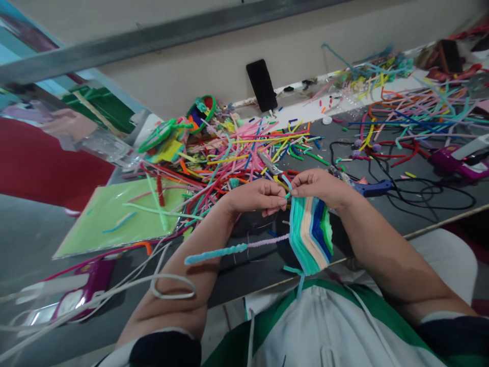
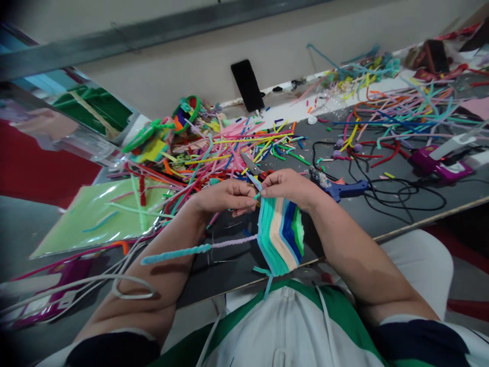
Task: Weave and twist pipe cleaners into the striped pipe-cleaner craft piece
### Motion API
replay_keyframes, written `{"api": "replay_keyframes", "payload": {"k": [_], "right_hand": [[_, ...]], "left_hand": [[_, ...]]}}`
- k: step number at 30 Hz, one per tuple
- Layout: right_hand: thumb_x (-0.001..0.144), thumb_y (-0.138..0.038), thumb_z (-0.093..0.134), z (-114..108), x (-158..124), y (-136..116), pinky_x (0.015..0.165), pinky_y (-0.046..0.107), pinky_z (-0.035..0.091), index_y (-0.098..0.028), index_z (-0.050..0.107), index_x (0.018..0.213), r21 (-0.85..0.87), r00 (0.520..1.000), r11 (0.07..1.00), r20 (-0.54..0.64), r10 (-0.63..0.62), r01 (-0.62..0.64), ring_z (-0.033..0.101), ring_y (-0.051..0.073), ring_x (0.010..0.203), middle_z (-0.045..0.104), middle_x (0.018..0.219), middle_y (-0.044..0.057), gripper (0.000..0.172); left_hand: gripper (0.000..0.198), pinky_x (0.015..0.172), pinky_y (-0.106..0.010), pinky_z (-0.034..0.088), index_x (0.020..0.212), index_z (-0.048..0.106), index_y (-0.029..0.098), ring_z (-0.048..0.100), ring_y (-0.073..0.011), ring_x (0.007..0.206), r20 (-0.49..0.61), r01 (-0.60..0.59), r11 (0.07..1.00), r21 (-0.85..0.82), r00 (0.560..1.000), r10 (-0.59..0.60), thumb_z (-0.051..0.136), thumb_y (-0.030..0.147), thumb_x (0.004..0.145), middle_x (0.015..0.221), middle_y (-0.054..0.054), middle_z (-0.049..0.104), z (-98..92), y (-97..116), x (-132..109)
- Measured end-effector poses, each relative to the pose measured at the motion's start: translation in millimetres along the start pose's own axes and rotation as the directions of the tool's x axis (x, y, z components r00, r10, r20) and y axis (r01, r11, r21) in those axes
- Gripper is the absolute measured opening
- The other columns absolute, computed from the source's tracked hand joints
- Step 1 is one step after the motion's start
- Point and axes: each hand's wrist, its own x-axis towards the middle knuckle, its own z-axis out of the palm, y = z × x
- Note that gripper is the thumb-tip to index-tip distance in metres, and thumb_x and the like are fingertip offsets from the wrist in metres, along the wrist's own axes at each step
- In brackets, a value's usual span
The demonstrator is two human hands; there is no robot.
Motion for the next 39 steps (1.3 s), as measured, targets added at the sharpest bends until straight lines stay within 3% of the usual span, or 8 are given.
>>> {"api": "replay_keyframes", "payload": {"k": [11,17,24,29,39], "right_hand": [[0.061,-0.032,0.072,0.6,-3.2,-3.6,0.057,0.024,0.031,-0.012,0.064,0.069,-0.037,1.0,0.999,0.031,0.001,0.0,0.043,0.008,0.057,0.052,0.059,-0.004,0.023],[0.061,-0.031,0.074,-2.3,-3.2,-5.0,0.061,0.024,0.035,-0.012,0.063,0.073,0.049,0.999,0.999,-0.029,-0.023,0.024,0.048,0.009,0.06,0.057,0.064,-0.003,0.025],[0.059,-0.03,0.078,-3.3,1.4,0.3,0.061,0.023,0.038,-0.015,0.057,0.082,0.16,0.996,0.986,-0.08,-0.038,0.05,0.052,0.009,0.061,0.058,0.068,-0.004,0.034],[0.06,-0.032,0.078,-3.5,5.2,4.7,0.061,0.023,0.037,-0.017,0.053,0.086,0.167,0.99,0.982,-0.125,-0.069,0.09,0.051,0.01,0.061,0.057,0.068,-0.006,0.039],[0.059,-0.04,0.079,-1.2,7.3,11.3,0.062,0.023,0.038,-0.02,0.049,0.087,0.183,0.985,0.978,-0.156,-0.069,0.097,0.048,0.011,0.064,0.054,0.069,-0.006,0.046]], "left_hand": [[0.025,0.051,-0.018,0.045,0.083,0.063,0.012,0.052,-0.0084,0.052,0.112,-0.032,0.992,0.121,0.994,0.019,0.059,0.036,0.083,0.06,0.0,0.055,-4.3,2.6,-3.3],[0.03,0.053,-0.021,0.049,0.09,0.062,0.013,0.06,-0.0111,0.054,-0.039,-0.013,0.999,-0.039,0.999,0.011,0.059,0.042,0.083,0.069,-0.004,0.064,-2.6,3.5,-3.0],[0.032,0.045,-0.021,0.048,0.09,0.053,0.016,0.063,-0.0139,0.048,-0.092,0.008,0.978,-0.209,0.995,-0.028,0.066,0.042,0.077,0.071,-0.004,0.067,8.2,-1.9,5.6],[0.028,0.041,-0.018,0.044,0.089,0.051,0.017,0.062,-0.0127,0.045,-0.184,-0.046,0.975,-0.217,0.983,0.005,0.065,0.038,0.078,0.066,-0.001,0.064,12.6,-3.2,10.7],[0.029,0.047,-0.024,0.05,0.085,0.054,0.015,0.064,-0.0152,0.05,-0.263,-0.069,0.984,-0.166,0.964,0.023,0.065,0.041,0.077,0.063,-0.001,0.064,12.8,-4.9,14.4]]}}
